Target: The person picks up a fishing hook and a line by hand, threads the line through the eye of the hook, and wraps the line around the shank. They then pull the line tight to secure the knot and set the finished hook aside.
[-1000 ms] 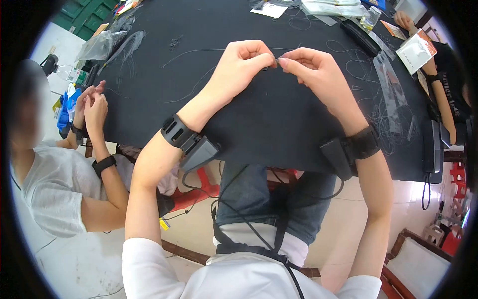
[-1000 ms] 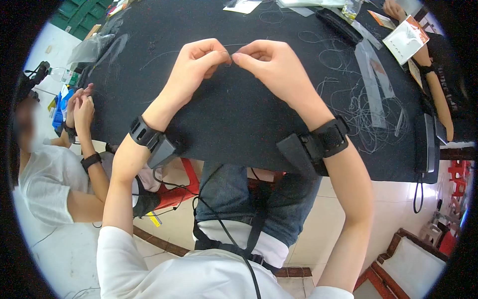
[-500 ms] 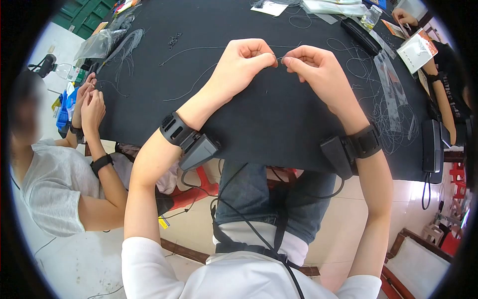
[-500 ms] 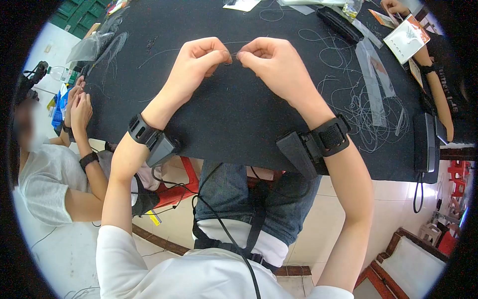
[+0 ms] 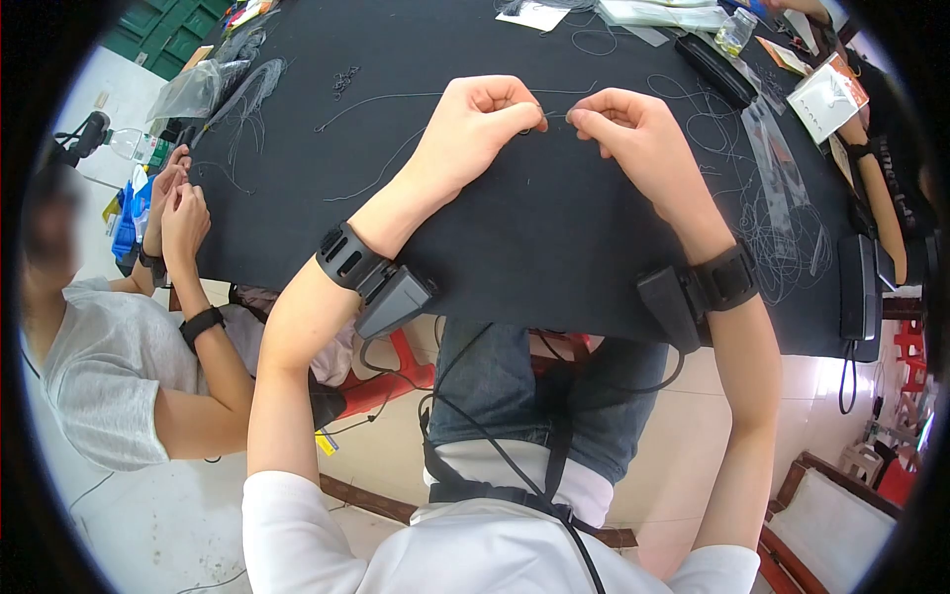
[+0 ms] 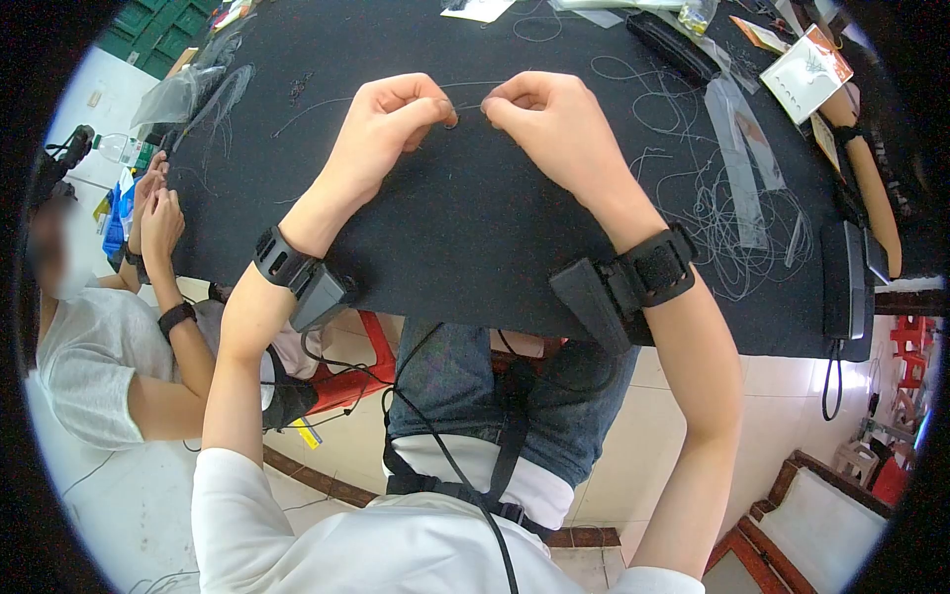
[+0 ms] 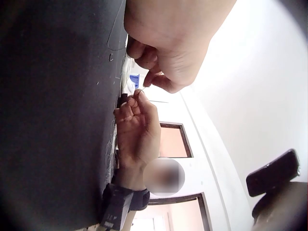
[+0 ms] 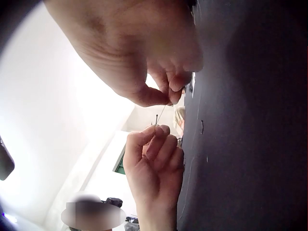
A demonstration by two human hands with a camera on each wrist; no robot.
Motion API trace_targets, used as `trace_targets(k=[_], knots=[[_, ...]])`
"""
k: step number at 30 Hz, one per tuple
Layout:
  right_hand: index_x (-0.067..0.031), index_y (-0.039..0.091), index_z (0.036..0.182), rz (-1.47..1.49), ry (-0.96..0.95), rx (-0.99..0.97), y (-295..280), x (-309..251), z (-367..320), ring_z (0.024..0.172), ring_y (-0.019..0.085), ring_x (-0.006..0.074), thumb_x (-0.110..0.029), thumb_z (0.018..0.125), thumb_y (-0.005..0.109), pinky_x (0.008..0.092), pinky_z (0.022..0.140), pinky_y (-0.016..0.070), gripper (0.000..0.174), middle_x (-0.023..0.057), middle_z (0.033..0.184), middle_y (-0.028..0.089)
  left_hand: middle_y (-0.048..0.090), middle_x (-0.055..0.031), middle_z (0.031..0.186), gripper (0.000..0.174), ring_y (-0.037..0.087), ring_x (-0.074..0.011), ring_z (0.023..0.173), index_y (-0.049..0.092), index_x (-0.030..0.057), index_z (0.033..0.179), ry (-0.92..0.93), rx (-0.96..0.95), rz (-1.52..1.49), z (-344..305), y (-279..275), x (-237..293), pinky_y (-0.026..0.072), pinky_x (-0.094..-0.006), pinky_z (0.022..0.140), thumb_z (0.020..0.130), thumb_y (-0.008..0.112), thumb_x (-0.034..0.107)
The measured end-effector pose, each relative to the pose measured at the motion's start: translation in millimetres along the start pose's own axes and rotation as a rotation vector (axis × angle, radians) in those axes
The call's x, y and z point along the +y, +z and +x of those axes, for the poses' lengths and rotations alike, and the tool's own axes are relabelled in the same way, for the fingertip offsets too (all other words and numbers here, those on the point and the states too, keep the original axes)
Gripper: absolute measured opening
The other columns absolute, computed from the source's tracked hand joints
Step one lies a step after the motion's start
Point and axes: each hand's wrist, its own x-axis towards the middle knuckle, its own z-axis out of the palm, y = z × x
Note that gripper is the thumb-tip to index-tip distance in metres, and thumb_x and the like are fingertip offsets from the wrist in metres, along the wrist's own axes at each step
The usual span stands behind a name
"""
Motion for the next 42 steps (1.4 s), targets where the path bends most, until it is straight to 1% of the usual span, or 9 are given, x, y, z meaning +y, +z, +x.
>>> trace_targets(k=[9, 12, 15, 18, 19, 22, 28, 35, 42], knots=[[-0.0013, 0.065, 0.091, -0.093, -0.046, 0.126, -7, 5, 3, 0.066, 0.06, 0.0136, -0.02, 0.078, 0.059, 0.0254, 0.062, 0.0467, 0.023, 0.0083, 0.079, 0.065, 0.054, 0.0037, 0.063, 0.015, 0.035, -0.0019, 0.05, 0.064, 0.0059, 0.076, -0.015, -0.008, 0.034, 0, 1, 2, 0.0264, -0.0175, 0.046, 0.081, 0.053, 0.016], [-0.0047, 0.065, 0.093, -0.025, -0.249, 0.186, -7, -5, 4, 0.07, 0.06, 0.0146, -0.019, 0.079, 0.059, 0.0269, 0.064, 0.0467, 0.021, 0.0071, 0.084, 0.065, 0.055, 0.0037, 0.065, 0.015, 0.036, -0.0015, 0.051, 0.063, 0.0061, 0.076, -0.031, -0.03, 0.051, -1, 1, 1, 0.0269, -0.0171, 0.046, 0.08, 0.053, 0.016], [-0.0069, 0.066, 0.092, -0.214, -0.394, 0.101, -9, -19, 0, 0.073, 0.059, 0.0155, -0.02, 0.079, 0.06, 0.0279, 0.067, 0.0464, 0.019, 0.0063, 0.087, 0.064, 0.055, 0.0038, 0.065, 0.014, 0.036, -0.0013, 0.052, 0.063, 0.0063, 0.077, -0.033, -0.048, 0.025, 0, 1, 0, 0.0268, -0.0172, 0.046, 0.08, 0.053, 0.015], [-0.0065, 0.066, 0.092, -0.278, -0.411, 0.004, -7, -16, 0, 0.076, 0.058, 0.0165, -0.02, 0.079, 0.06, 0.0285, 0.068, 0.0456, 0.019, 0.0071, 0.086, 0.064, 0.054, 0.0042, 0.066, 0.013, 0.036, -0.0013, 0.052, 0.063, 0.0064, 0.078, -0.058, -0.065, 0.005, 0, -1, 2, 0.0267, -0.0173, 0.046, 0.08, 0.054, 0.016], [-0.0052, 0.067, 0.09, -0.267, -0.4, -0.003, -5, -17, -1, 0.071, 0.057, 0.0162, -0.019, 0.08, 0.06, 0.0274, 0.065, 0.0456, 0.019, 0.0072, 0.081, 0.064, 0.054, 0.0043, 0.066, 0.014, 0.036, -0.0013, 0.052, 0.063, 0.0063, 0.079, -0.069, -0.065, 0.008, 0, -1, 4, 0.0266, -0.0173, 0.046, 0.08, 0.054, 0.016], [-0.0038, 0.067, 0.088, -0.236, -0.273, -0.069, -7, -20, -2, 0.066, 0.057, 0.0146, -0.019, 0.08, 0.061, 0.0262, 0.062, 0.0457, 0.018, 0.0074, 0.075, 0.064, 0.054, 0.0047, 0.065, 0.014, 0.036, -0.0013, 0.052, 0.064, 0.0063, 0.079, -0.076, -0.06, -0.001, -1, 0, 4, 0.0264, -0.0174, 0.046, 0.081, 0.054, 0.017], [-0.0006, 0.066, 0.087, -0.113, -0.242, -0.078, -6, -13, -1, 0.061, 0.057, 0.0125, -0.017, 0.081, 0.059, 0.024, 0.059, 0.0455, 0.019, 0.0082, 0.071, 0.064, 0.053, 0.0052, 0.063, 0.017, 0.036, -0.0013, 0.052, 0.066, 0.007, 0.083, -0.082, -0.068, 0.024, -2, 1, 6, 0.026, -0.0173, 0.046, 0.082, 0.056, 0.021], [0.0006, 0.065, 0.088, -0.156, -0.25, -0.019, -7, -11, 1, 0.064, 0.06, 0.0132, -0.016, 0.083, 0.057, 0.0238, 0.059, 0.0464, 0.019, 0.0089, 0.072, 0.065, 0.054, 0.0056, 0.063, 0.02, 0.034, -0.0004, 0.051, 0.067, 0.0078, 0.09, -0.069, -0.04, -0.009, -2, 2, 6, 0.0243, -0.0167, 0.046, 0.085, 0.058, 0.025], [0.0005, 0.065, 0.088, -0.168, -0.261, -0.015, -7, -11, 0, 0.063, 0.061, 0.0139, -0.016, 0.083, 0.056, 0.0241, 0.059, 0.0466, 0.019, 0.0093, 0.072, 0.064, 0.055, 0.004, 0.065, 0.022, 0.036, -0.0023, 0.052, 0.067, 0.0076, 0.09, -0.09, -0.06, -0.026, -2, 2, 6, 0.0255, -0.0175, 0.047, 0.085, 0.056, 0.027]])
